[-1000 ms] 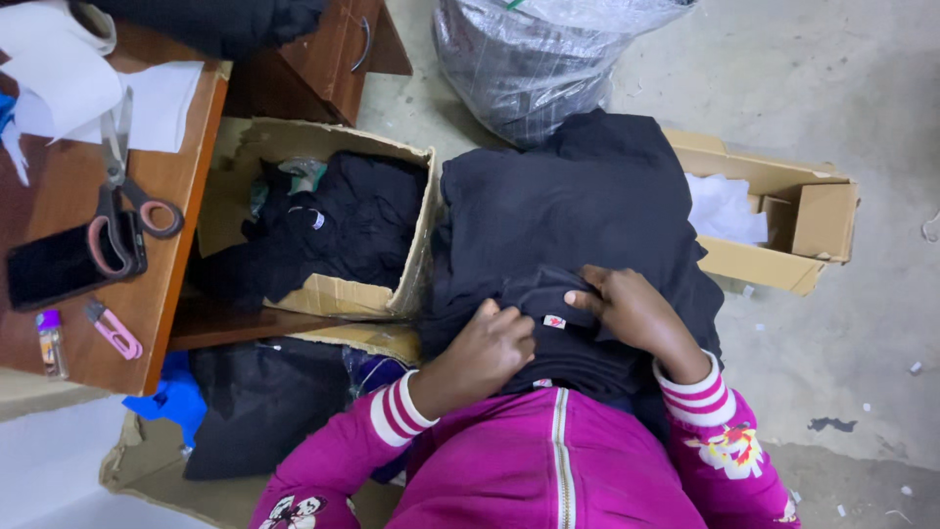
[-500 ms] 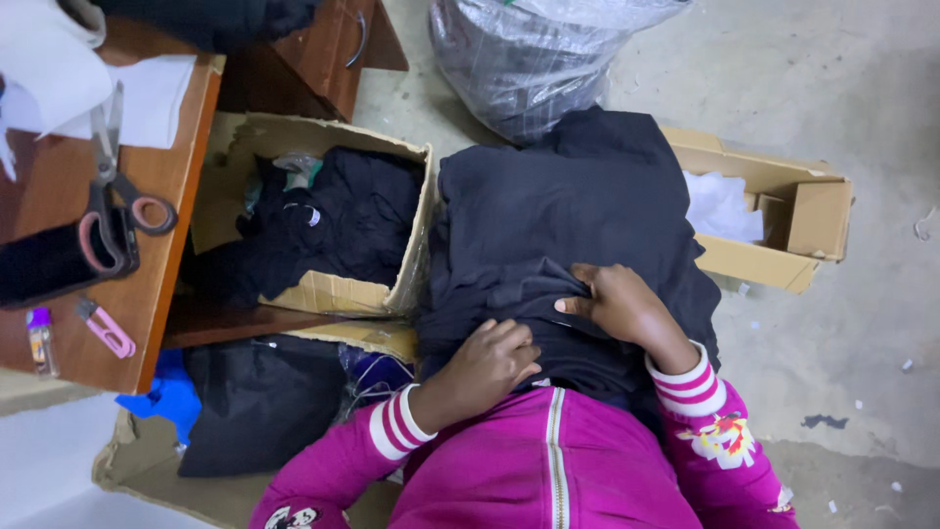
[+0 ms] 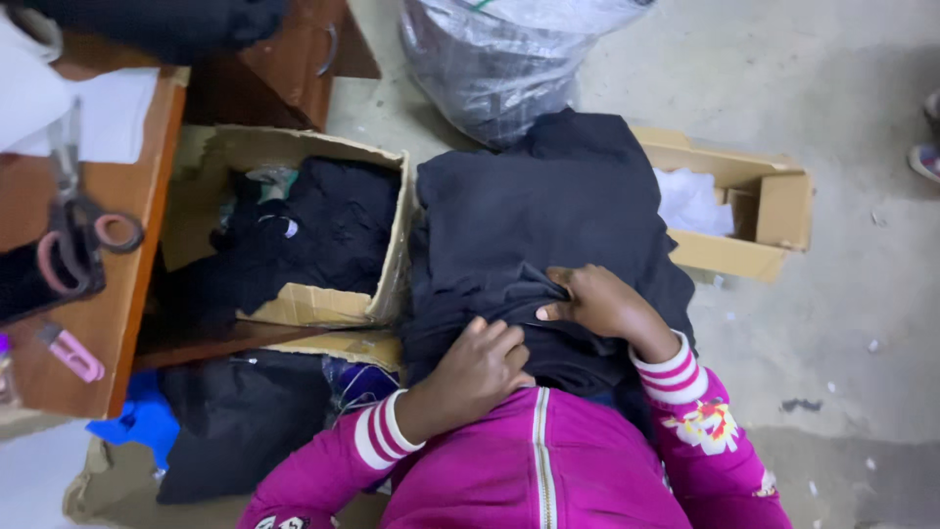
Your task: The person folds a stack of black shirts by hand, smoothing the fabric and aligning the edges before placing each folded item into a cardboard box. The process is repeated for several shirts in a repetitive manner.
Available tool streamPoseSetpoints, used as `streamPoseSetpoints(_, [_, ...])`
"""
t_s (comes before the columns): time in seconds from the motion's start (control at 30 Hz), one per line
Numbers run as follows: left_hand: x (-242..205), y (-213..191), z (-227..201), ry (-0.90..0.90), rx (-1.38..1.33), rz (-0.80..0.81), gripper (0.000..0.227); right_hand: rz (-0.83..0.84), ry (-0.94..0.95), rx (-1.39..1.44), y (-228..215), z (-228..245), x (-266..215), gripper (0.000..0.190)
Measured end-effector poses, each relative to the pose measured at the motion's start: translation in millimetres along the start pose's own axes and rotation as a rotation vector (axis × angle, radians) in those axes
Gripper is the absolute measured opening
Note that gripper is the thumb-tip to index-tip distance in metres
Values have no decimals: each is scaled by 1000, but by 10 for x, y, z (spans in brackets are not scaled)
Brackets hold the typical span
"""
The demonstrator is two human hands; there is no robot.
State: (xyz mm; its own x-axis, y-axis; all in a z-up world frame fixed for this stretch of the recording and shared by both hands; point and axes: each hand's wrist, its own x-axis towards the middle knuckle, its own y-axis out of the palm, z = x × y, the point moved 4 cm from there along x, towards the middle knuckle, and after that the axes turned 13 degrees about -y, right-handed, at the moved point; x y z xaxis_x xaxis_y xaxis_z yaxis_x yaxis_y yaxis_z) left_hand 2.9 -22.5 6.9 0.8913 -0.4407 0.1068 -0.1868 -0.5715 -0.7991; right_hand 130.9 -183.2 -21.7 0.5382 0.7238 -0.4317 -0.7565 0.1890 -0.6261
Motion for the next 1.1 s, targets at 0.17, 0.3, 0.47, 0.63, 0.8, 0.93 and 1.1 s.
streamPoseSetpoints(0.17, [172,-56,146,-88,147,-333,28,61,-76,-25,65,5,-102,93])
streamPoseSetpoints(0.3, [234,-57,33,-45,202,-363,22,32,37,-205,183,-15,-79,101])
streamPoseSetpoints(0.47, [-130,269,59,35,119,-127,27,27,-19,-16,62,-105,-7,57])
streamPoseSetpoints(0.63, [-63,141,33,32,248,-210,22,39,-138,-67,154,16,-76,79])
streamPoseSetpoints(0.8, [108,96,-25,39,269,-368,25,-69,-99,-309,336,-40,-98,104])
streamPoseSetpoints(0.93, [-68,177,-108,150,193,-223,20,52,-44,-200,142,-23,-39,79])
streamPoseSetpoints(1.1, [-69,166,-28,140,213,-192,20,119,-60,-141,86,35,-11,86])
